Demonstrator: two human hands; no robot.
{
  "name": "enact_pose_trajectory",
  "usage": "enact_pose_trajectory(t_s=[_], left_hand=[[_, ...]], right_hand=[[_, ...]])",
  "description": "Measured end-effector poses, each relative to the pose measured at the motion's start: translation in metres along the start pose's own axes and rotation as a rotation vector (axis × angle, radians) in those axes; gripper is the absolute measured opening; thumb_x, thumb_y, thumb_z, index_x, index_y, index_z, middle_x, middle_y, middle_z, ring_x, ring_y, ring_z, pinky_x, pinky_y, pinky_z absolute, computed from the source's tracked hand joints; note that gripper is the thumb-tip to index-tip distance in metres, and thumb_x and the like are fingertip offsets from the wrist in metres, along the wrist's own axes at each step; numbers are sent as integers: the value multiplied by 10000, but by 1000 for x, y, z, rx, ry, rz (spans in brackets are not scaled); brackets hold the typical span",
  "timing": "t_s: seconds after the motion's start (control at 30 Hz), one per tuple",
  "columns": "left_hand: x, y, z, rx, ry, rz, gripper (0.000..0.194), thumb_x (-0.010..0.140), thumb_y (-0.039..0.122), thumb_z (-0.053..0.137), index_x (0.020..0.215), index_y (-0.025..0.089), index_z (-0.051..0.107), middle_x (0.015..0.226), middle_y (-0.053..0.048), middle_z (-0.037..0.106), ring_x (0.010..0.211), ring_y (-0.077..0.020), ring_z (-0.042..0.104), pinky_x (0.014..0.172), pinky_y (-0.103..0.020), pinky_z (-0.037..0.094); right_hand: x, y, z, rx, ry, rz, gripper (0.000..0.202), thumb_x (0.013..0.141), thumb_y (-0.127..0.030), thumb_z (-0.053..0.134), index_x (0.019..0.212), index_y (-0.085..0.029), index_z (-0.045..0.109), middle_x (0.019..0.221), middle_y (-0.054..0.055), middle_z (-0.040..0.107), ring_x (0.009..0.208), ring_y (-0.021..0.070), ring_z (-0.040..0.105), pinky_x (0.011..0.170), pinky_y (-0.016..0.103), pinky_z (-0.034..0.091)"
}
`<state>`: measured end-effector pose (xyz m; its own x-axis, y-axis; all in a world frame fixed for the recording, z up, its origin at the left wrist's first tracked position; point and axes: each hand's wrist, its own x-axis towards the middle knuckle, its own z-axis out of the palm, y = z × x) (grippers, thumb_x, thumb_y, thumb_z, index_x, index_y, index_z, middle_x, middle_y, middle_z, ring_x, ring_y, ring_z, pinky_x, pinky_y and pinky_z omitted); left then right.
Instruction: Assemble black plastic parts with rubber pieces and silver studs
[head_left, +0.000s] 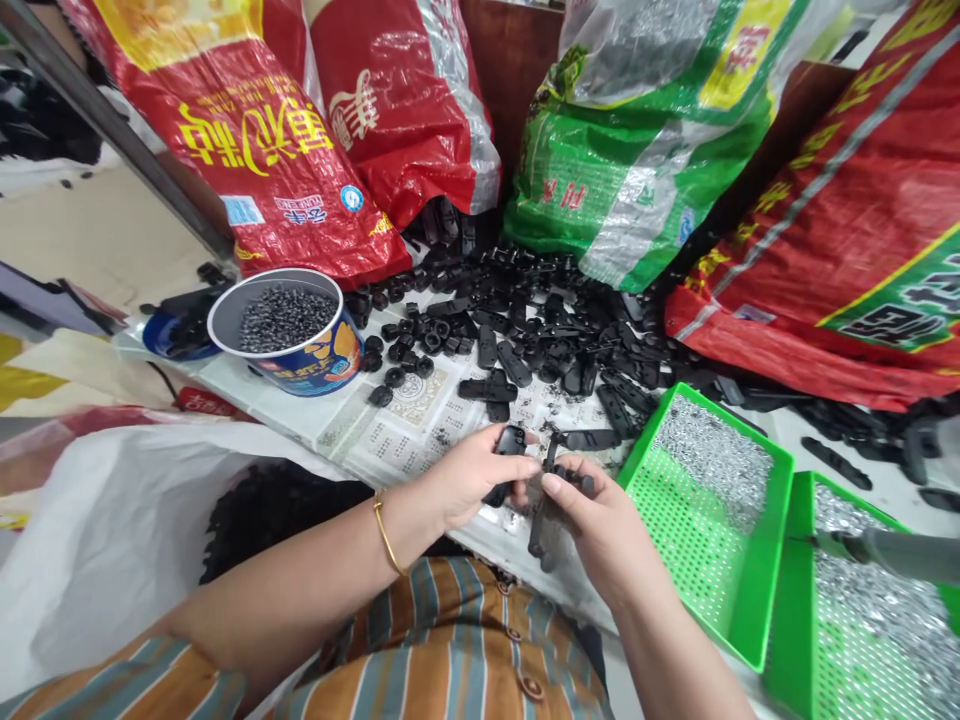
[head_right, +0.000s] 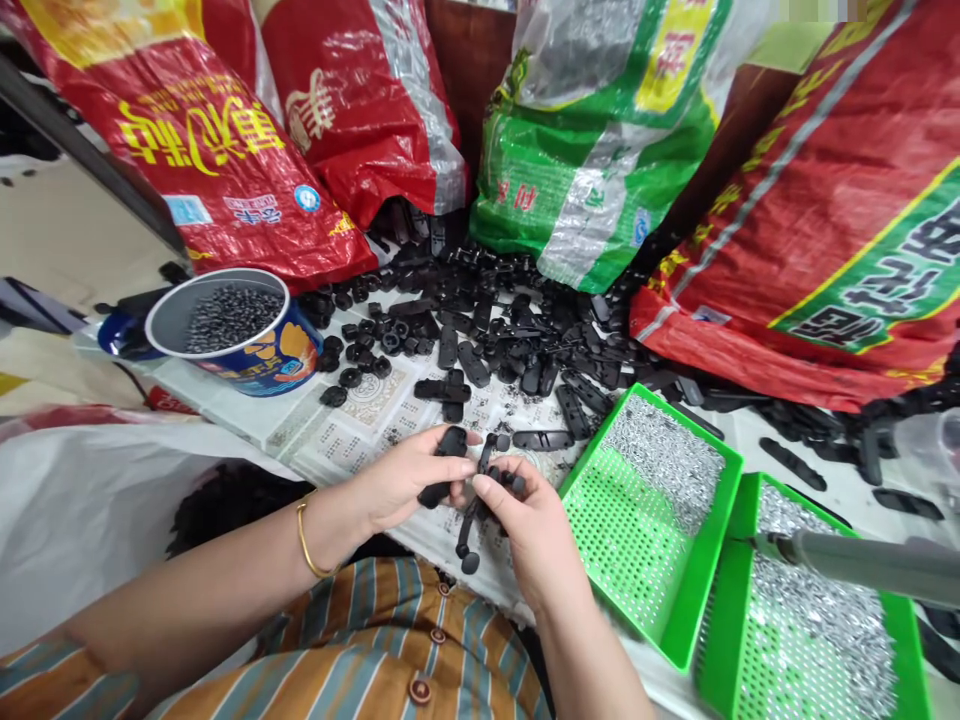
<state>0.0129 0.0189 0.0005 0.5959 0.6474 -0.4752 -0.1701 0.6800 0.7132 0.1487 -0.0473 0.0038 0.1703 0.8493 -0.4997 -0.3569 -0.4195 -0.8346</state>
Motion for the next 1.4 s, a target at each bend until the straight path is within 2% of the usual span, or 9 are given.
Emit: enact_pose_trajectory(t_s=[0.13, 0.3, 0.43, 0.63, 0.7, 0.8, 0.93, 1.07, 1.4], left_hand=[[-2, -3, 0, 12, -46, 20, 417, 600, 101, 658, 990, 133, 511, 710, 27, 544, 513, -58, 489, 528, -214, 397], [-2, -6, 1, 43, -37, 51, 337, 666, 151, 609, 994, 136, 529, 562, 46, 507, 481, -71, 471, 507, -207, 386], [-1, -3, 0, 112, 54, 85, 280, 686, 180, 598, 956, 145, 532, 578, 49, 498, 478, -74, 476, 510, -220, 403], [-4, 1, -1, 393, 165, 205, 195, 698, 203, 607, 887, 170, 568, 593, 55, 483, 468, -68, 455, 473, -204, 384], [-6, 1, -2, 331, 153, 196, 204, 707, 238, 621, 894, 165, 578, 616, 45, 498, 478, -69, 461, 482, -210, 396], [-8, 0, -2, 9, 113, 107, 248, 771, 332, 564, 924, 138, 588, 715, -7, 557, 515, -88, 495, 506, -244, 427], [-8, -4, 0, -309, 98, 13, 196, 773, 281, 585, 867, 110, 603, 763, -47, 593, 625, -122, 555, 611, -276, 467], [-10, -7, 2, -372, 62, -1, 159, 739, 232, 650, 834, 113, 605, 756, -57, 625, 699, -147, 588, 668, -285, 470], [-11, -15, 0, -330, -1, 16, 144, 758, 245, 646, 843, 132, 616, 784, -34, 629, 731, -144, 592, 708, -292, 463]], right_hand=[[-2, -4, 3, 49, -4, 54, 321, 599, -339, 782, 767, -184, 556, 674, 1, 681, 592, 134, 620, 651, 264, 462], [-3, -4, 2, 20, 10, 56, 319, 631, -377, 754, 785, -191, 546, 608, -8, 656, 589, 153, 621, 649, 282, 465], [-4, -3, 2, -78, 24, 63, 333, 633, -409, 746, 816, -189, 575, 624, -15, 628, 595, 134, 591, 604, 252, 455], [-7, -7, 7, -253, -33, 98, 349, 650, -479, 703, 765, -169, 592, 566, -36, 526, 481, 84, 435, 497, 243, 463], [-8, -8, 8, -214, -45, 114, 336, 656, -473, 698, 772, -173, 599, 595, -23, 549, 509, 94, 457, 480, 230, 458], [-9, -9, 10, -75, -61, 152, 344, 638, -455, 715, 804, -174, 607, 711, 25, 632, 600, 128, 534, 435, 190, 418], [-7, -10, 13, -8, -26, 184, 383, 603, -425, 747, 861, -161, 644, 735, 45, 651, 596, 127, 543, 408, 176, 394], [-3, -12, 14, 28, -9, 168, 365, 596, -409, 758, 853, -165, 671, 656, 10, 612, 542, 97, 505, 398, 164, 381], [4, -8, 13, 27, -77, 146, 338, 637, -389, 737, 879, -163, 671, 640, -7, 586, 522, 83, 478, 406, 170, 401]])
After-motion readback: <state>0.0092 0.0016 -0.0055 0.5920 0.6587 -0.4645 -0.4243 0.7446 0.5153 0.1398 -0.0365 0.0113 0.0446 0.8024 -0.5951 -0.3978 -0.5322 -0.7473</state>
